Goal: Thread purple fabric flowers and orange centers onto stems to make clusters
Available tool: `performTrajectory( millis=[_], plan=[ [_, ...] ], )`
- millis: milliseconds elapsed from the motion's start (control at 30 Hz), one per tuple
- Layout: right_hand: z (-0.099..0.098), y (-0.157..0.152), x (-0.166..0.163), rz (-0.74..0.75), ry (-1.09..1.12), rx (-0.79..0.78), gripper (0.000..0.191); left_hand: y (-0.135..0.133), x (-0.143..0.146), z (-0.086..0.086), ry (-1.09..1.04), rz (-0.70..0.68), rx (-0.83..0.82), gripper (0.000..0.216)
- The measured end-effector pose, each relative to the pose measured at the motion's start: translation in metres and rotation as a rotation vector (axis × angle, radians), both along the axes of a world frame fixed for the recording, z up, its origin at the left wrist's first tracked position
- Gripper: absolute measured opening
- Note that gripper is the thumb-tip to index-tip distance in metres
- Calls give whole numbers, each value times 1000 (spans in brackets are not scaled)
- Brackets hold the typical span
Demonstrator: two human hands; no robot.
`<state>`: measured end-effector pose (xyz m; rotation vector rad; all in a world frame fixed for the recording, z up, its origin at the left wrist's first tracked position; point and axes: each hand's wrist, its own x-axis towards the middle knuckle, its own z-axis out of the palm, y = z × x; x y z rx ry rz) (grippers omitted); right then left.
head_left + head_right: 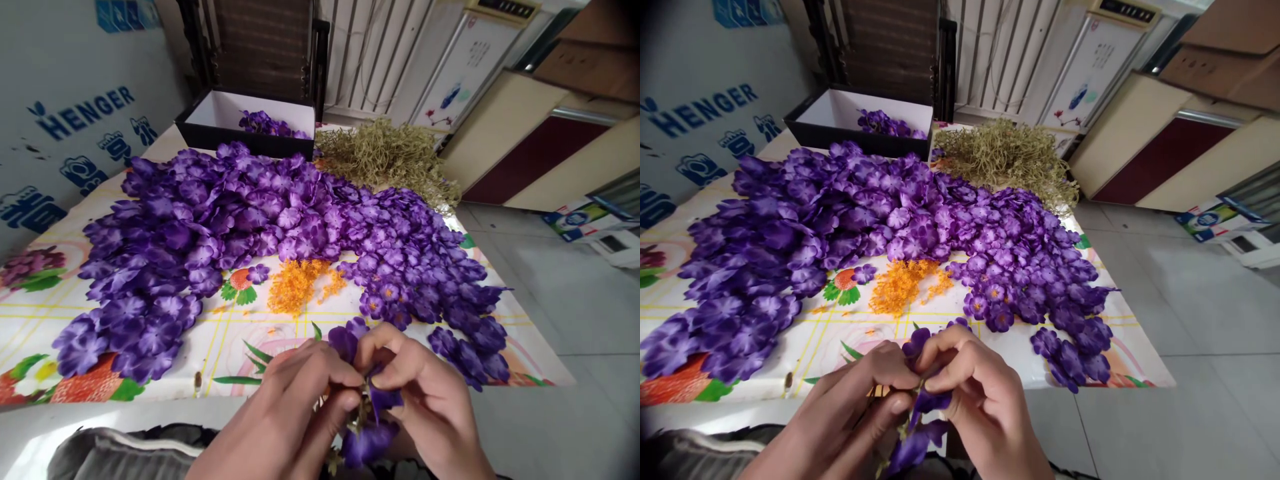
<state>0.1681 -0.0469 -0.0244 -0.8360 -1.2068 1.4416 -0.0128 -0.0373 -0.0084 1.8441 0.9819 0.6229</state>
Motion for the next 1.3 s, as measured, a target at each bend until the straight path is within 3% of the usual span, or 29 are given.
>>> performTrajectory(
  millis=[133, 233, 467, 600, 767, 867, 967, 1133, 1300],
  plan=[
    [-3, -2, 7, -25, -71, 79, 11, 2, 11, 0, -30, 5, 155, 13],
    [-6, -3, 10, -27, -84, 105, 11, 2, 18, -1, -13, 48, 182, 12],
    [-9, -1, 14, -37, -42, 47, 9, -1, 27, -11, 16, 10, 118, 9],
    [-10, -1, 11, -76, -76, 29, 14, 2, 25, -19, -2, -10, -68, 11],
    [-10, -1, 5, -145, -43, -43, 6, 12, 18, -22, -372, 38, -366, 17],
    [-8, 0, 1, -263, -38, -20, 22, 17, 13, -25, -610, 92, -508, 18],
    [-4, -1, -6, -266, -23, -2, 25, 19, 7, -29, -799, 133, -640, 18],
    [2, -5, -22, -242, -183, 29, 28, 19, -3, -25, -1061, 138, -734, 19],
    [2, -3, -35, -157, -357, 72, 38, 20, -14, -22, -1104, 170, -761, 21]
  ],
)
